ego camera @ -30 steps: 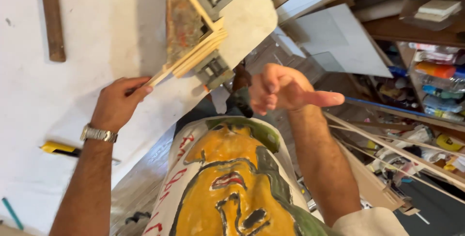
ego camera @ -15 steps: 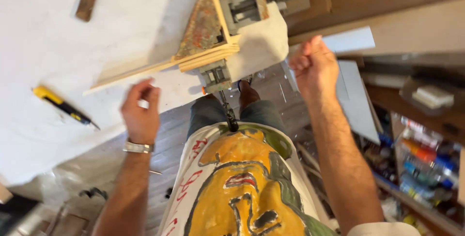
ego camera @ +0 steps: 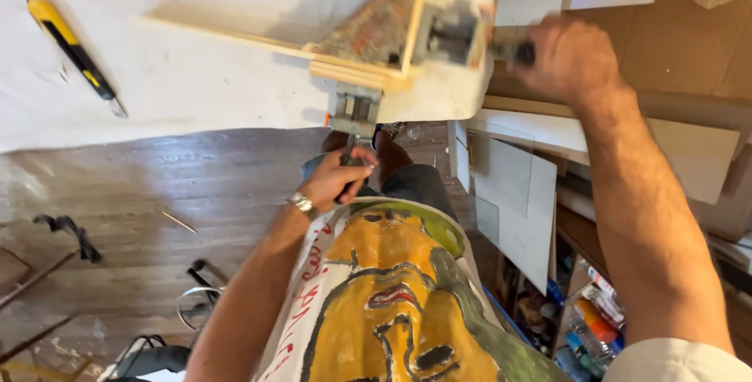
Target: Assembling a wooden frame by cutting, clamping, hammering, and gluing wooden strips.
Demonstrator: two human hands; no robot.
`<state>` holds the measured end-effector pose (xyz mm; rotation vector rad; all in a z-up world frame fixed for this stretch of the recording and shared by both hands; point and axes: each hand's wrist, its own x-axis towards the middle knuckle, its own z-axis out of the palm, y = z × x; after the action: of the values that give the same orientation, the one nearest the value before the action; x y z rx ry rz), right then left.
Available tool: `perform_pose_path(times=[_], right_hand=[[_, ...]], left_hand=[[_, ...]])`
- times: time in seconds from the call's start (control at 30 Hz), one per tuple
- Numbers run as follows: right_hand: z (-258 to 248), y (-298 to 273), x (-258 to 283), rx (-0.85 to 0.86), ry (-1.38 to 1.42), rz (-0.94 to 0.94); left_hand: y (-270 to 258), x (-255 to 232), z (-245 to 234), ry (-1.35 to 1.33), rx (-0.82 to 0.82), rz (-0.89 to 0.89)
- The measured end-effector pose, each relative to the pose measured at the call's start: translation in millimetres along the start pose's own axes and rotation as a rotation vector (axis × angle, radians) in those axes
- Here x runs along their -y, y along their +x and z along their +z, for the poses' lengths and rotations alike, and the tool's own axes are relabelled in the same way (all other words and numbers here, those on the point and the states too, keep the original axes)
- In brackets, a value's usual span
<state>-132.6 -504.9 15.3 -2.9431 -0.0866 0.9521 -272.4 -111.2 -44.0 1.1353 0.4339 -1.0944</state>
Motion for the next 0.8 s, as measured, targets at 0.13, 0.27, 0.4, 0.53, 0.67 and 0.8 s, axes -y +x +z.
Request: perform_pose_path(times=[0.13, 0.27, 0.4, 0.53, 0.67, 0.8], right_hand=[[29, -42, 40, 0.292, 0.153, 0.006], [87, -74, 64, 0.289, 0.429, 0.185], [132, -79, 68, 0.285, 0.544, 0.154], [130, -90, 65, 0.326, 0.532, 0.206], [61, -86, 84, 0.104, 0.388, 0.167], [45, -44, 79, -0.098, 0.216, 0.007]], left_hand=[[-21, 24, -38, 0.145, -0.124, -0.053], [-10, 76, -89, 0.755, -0.347, -0.069], [-29, 54, -76, 0.813, -0.438, -0.066], [-33, 72, -71, 0.903, -0.539, -0.166], [-23, 80, -67, 0.778, -0.613, -0.105], [-14, 43, -54, 0.704, -0.664, -0.072]])
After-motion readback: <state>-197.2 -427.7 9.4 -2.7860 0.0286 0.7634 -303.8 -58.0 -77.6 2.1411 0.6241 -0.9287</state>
